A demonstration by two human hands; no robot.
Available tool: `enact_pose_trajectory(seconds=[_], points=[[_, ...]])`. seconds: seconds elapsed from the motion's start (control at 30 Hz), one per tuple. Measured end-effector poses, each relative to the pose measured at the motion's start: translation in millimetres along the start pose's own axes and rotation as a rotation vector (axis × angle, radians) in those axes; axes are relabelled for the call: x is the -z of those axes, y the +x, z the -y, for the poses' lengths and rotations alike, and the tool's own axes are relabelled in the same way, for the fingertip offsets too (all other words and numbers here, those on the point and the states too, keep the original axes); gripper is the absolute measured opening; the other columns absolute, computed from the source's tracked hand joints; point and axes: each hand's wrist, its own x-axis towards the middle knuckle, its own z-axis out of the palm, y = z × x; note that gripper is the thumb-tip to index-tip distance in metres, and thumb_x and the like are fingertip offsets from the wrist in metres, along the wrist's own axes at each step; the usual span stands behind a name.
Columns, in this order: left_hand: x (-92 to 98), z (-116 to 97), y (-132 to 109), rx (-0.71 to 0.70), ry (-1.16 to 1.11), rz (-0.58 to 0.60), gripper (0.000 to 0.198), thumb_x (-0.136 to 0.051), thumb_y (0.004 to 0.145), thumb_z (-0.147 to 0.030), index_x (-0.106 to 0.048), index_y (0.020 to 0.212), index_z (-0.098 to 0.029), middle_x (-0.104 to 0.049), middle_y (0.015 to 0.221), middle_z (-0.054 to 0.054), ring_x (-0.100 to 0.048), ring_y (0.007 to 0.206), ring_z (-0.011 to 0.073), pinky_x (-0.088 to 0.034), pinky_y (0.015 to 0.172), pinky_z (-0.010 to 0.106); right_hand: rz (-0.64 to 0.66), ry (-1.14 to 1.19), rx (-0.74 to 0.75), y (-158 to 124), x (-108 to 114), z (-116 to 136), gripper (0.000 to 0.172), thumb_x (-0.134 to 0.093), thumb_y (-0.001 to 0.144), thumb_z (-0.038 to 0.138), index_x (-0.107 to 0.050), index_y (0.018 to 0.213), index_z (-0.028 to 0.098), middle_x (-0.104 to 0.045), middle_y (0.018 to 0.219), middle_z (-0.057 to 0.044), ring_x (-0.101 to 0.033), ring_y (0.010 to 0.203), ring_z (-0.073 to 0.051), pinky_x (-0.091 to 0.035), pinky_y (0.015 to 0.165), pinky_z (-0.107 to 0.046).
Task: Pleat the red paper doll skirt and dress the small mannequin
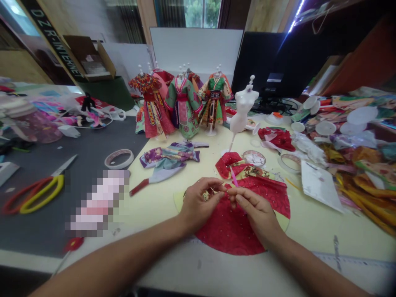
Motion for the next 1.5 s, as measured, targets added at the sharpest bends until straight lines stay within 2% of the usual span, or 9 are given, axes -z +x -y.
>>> enact_pose_trajectory(seconds=[0.17,0.33,0.67,0.87,1.1,1.2,1.3,1.37,1.5], points=[[0.6,0,0,0.026,0.056,-0.039,0.021,-0.062,0.073,-0.011,-0.06,0.092,-0.018,-0.065,0.082,0.002,-0.062,0.077,0.0122,-0.049,0.072,0.025,0.018,-0.065,0.003,-1,-3,5,0.027,-0.054,0.083,0.036,-0.064,0.104,0.023,-0.063,0.082,-0.002,-0.058,0.072,-0.013,-0.049,0.07,-0.026],[1.1,1,0,-0.006,0.103,-0.056,0.023,-0.062,0.072,-0.01,-0.059,0.093,-0.018,-0.065,0.081,0.001,-0.062,0.077,0.0131,-0.049,0.074,0.026,0.051,-0.068,0.047,-1,-4,7,0.028,-0.054,0.083,0.035,-0.064,0.106,0.023,-0.062,0.082,-0.003,-0.058,0.071,-0.012,-0.05,0.07,-0.027],[2.8,5,0,-0.295,0.271,-0.103,0.023,-0.058,0.076,-0.009,-0.058,0.096,-0.02,-0.065,0.078,0.003,-0.058,0.077,0.0158,-0.047,0.073,0.031,0.112,-0.034,0.065,-2,-3,3,0.03,-0.054,0.083,0.033,-0.062,0.112,0.026,-0.059,0.083,-0.003,-0.057,0.072,-0.012,-0.05,0.07,-0.027],[4.3,7,0,-0.51,0.428,-0.114,0.024,-0.054,0.077,-0.008,-0.057,0.098,-0.019,-0.067,0.076,0.003,-0.055,0.072,0.0158,-0.043,0.071,0.032,0.135,0.019,0.015,-3,-2,-1,0.03,-0.055,0.084,0.032,-0.06,0.114,0.029,-0.06,0.087,-0.002,-0.056,0.075,-0.012,-0.048,0.073,-0.026],[6.2,10,0,-0.587,0.517,-0.096,0.025,-0.054,0.077,-0.009,-0.058,0.099,-0.019,-0.065,0.07,0.002,-0.055,0.071,0.0154,-0.043,0.073,0.032,0.171,0.061,-0.006,-5,-1,-2,0.033,-0.052,0.086,0.032,-0.058,0.118,0.026,-0.06,0.087,-0.003,-0.056,0.076,-0.013,-0.048,0.074,-0.028],[6.1,9,1,-0.548,0.503,-0.101,0.024,-0.055,0.077,-0.009,-0.058,0.098,-0.019,-0.065,0.073,0.003,-0.055,0.071,0.0161,-0.043,0.071,0.032,0.171,0.011,0.007,-4,-1,1,0.034,-0.052,0.085,0.033,-0.058,0.118,0.026,-0.06,0.087,-0.003,-0.057,0.075,-0.013,-0.049,0.072,-0.028],[6.0,5,2,-0.423,0.397,-0.102,0.025,-0.055,0.076,-0.008,-0.059,0.098,-0.019,-0.066,0.076,0.004,-0.055,0.072,0.0156,-0.044,0.071,0.032,0.171,-0.025,0.008,-3,-2,5,0.034,-0.053,0.084,0.034,-0.058,0.117,0.026,-0.06,0.088,-0.004,-0.057,0.074,-0.013,-0.05,0.07,-0.027],[6.1,3,4,-0.253,0.264,-0.077,0.025,-0.056,0.074,-0.009,-0.059,0.097,-0.018,-0.065,0.075,0.003,-0.056,0.072,0.0147,-0.046,0.071,0.031,0.174,-0.032,0.007,-3,-2,7,0.034,-0.053,0.084,0.034,-0.059,0.116,0.025,-0.06,0.088,-0.004,-0.057,0.073,-0.012,-0.049,0.07,-0.026],[6.5,-1,10,0.217,-0.14,-0.002,0.025,-0.061,0.072,-0.017,-0.056,0.097,-0.016,-0.063,0.073,0.001,-0.057,0.062,0.0113,-0.046,0.059,0.025,0.161,-0.068,0.016,-3,-1,8,0.033,-0.052,0.084,0.032,-0.057,0.116,0.025,-0.058,0.09,-0.003,-0.057,0.075,-0.012,-0.049,0.072,-0.026]])
